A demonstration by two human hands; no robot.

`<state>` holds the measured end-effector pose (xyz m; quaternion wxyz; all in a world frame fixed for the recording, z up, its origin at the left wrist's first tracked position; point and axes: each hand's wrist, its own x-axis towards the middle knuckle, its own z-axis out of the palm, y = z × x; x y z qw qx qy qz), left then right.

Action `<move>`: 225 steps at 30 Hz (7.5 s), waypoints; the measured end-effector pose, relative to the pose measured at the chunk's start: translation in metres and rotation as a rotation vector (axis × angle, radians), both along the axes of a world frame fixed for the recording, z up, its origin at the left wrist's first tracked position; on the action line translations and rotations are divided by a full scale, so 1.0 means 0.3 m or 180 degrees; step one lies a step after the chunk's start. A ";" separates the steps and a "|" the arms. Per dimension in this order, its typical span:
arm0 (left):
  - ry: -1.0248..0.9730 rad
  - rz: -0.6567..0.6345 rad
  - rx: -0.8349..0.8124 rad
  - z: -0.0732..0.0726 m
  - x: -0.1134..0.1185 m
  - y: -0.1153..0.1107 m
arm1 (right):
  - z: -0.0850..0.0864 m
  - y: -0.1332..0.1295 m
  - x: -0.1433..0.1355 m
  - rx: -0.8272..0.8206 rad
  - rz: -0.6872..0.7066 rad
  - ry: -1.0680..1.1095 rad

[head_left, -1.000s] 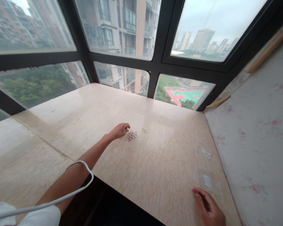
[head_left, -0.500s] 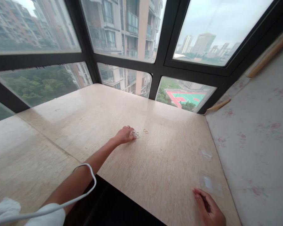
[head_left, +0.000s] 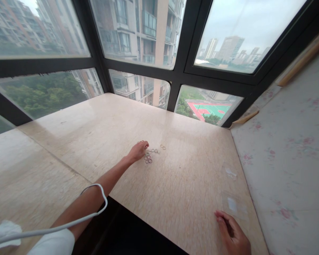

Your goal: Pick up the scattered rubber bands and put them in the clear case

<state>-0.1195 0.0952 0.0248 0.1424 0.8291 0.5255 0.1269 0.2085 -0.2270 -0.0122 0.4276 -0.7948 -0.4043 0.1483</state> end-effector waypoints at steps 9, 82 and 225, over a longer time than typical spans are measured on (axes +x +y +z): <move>-0.0090 0.0172 -0.0088 0.075 -0.150 -0.011 | -0.024 -0.008 0.027 -0.0202 0.0082 0.0003; -0.0866 0.1182 0.0819 0.008 -0.318 -0.155 | 0.140 0.394 -0.370 0.0099 0.2002 -0.0521; -0.2674 0.0233 -0.0278 -0.061 0.040 -0.483 | 0.135 0.996 -0.196 -0.0193 0.1857 -0.1853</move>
